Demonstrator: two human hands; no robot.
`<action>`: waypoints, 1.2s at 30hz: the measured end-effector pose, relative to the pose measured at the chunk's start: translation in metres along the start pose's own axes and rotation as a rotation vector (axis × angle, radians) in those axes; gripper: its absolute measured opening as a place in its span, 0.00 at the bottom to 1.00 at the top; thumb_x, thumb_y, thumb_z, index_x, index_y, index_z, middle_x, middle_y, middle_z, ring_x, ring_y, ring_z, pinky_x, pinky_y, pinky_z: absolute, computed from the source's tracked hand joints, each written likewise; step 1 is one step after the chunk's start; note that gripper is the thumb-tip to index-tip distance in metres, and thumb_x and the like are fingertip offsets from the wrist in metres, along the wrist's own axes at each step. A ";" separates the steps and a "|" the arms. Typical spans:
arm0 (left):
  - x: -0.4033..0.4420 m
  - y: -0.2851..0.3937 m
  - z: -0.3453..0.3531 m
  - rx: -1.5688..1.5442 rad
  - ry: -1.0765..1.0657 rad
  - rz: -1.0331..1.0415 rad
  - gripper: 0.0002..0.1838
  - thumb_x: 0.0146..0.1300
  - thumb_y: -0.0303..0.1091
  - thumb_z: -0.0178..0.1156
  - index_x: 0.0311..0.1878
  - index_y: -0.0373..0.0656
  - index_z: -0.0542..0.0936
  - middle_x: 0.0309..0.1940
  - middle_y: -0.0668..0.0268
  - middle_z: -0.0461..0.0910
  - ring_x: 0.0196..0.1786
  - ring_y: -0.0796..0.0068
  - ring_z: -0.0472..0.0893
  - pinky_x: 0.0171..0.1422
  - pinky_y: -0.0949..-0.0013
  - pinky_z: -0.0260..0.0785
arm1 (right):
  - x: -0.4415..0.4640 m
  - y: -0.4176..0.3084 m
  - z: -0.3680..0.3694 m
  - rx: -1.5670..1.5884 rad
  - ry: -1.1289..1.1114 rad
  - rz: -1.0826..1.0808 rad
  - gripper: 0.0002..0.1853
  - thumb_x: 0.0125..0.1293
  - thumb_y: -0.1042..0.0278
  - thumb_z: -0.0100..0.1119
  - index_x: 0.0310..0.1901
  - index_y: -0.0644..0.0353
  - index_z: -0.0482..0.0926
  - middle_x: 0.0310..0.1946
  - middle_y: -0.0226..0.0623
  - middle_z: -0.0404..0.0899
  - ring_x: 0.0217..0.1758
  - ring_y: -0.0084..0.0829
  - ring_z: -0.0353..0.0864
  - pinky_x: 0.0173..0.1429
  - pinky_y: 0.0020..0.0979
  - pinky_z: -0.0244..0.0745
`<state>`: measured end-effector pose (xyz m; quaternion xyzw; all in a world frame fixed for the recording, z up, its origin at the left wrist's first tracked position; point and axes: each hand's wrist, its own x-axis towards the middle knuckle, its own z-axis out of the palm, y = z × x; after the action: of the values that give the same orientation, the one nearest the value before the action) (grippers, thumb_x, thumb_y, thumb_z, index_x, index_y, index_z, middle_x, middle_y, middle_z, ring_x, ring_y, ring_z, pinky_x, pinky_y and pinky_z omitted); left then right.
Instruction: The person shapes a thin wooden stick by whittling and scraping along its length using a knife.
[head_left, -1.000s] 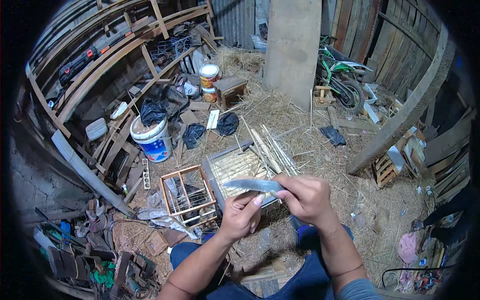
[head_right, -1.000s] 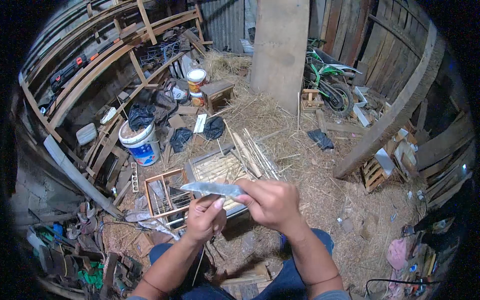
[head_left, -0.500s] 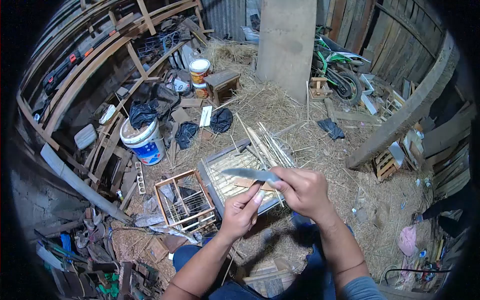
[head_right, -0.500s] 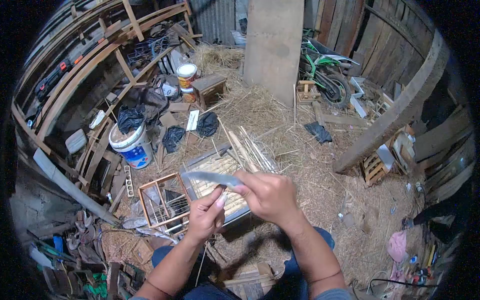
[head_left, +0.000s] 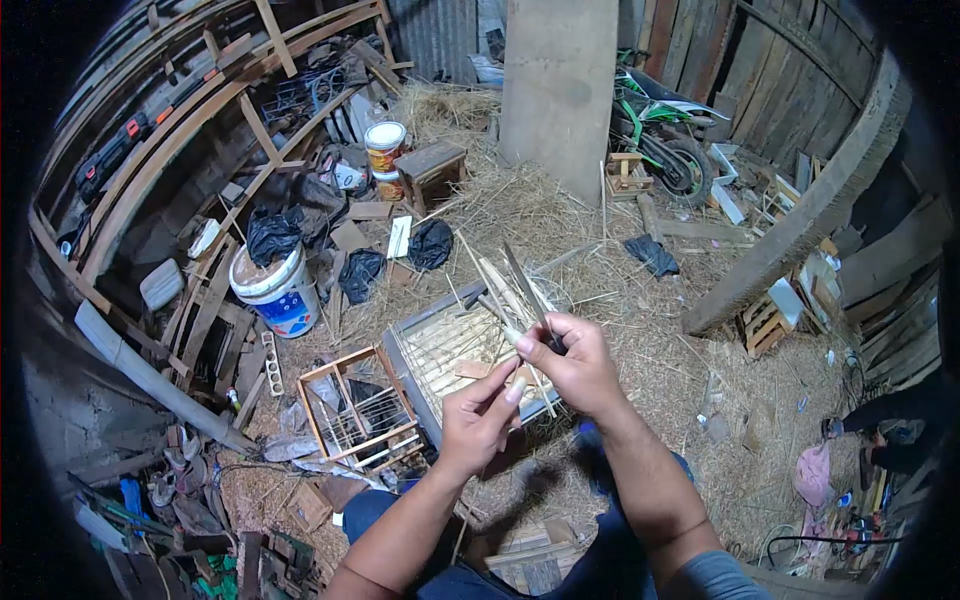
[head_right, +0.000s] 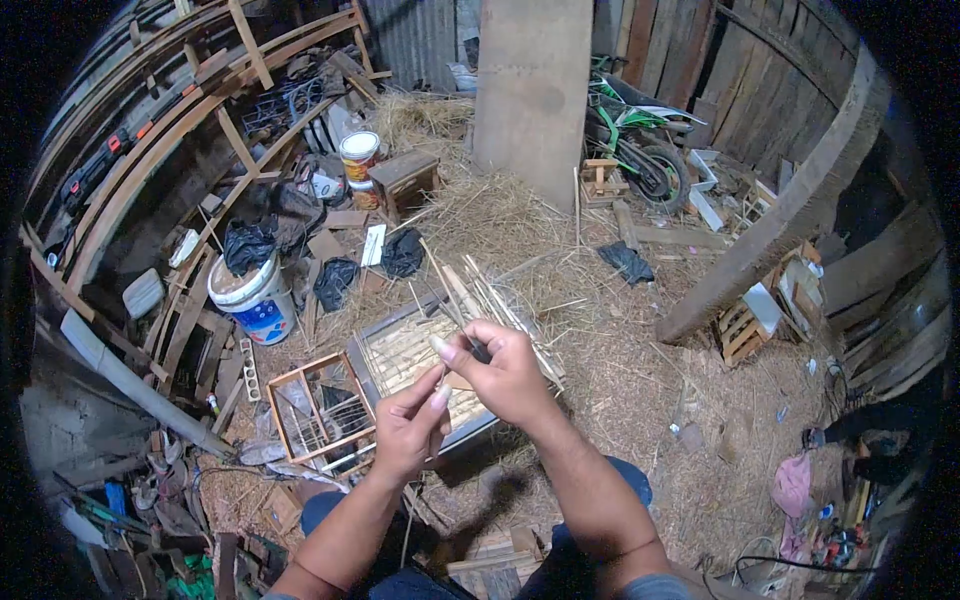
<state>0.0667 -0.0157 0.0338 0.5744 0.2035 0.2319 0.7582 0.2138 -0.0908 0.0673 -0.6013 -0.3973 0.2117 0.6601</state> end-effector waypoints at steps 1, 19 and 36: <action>0.004 -0.009 0.001 -0.067 0.013 0.066 0.19 0.72 0.33 0.59 0.64 0.41 0.78 0.20 0.75 0.74 0.17 0.90 0.66 0.19 0.81 0.56 | 0.000 -0.004 -0.002 0.070 -0.031 0.111 0.11 0.68 0.64 0.65 0.32 0.62 0.80 0.24 0.20 0.74 0.27 0.09 0.65 0.29 0.18 0.59; -0.016 -0.004 0.005 -0.001 0.073 0.028 0.20 0.74 0.31 0.54 0.67 0.39 0.73 0.18 0.72 0.74 0.14 0.89 0.64 0.16 0.80 0.56 | -0.044 -0.010 -0.030 -0.366 -0.092 -0.203 0.20 0.69 0.54 0.60 0.59 0.52 0.75 0.33 0.46 0.84 0.35 0.45 0.86 0.35 0.39 0.77; -0.031 0.004 -0.013 -0.138 0.060 0.045 0.12 0.72 0.31 0.57 0.46 0.29 0.80 0.14 0.72 0.70 0.14 0.86 0.64 0.18 0.77 0.57 | -0.042 -0.011 -0.009 -0.705 -0.124 -0.313 0.10 0.65 0.55 0.61 0.38 0.51 0.83 0.20 0.39 0.80 0.24 0.42 0.82 0.25 0.40 0.73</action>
<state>0.0337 -0.0235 0.0354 0.5181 0.1969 0.2793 0.7841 0.1935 -0.1302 0.0670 -0.7096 -0.5715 -0.0051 0.4121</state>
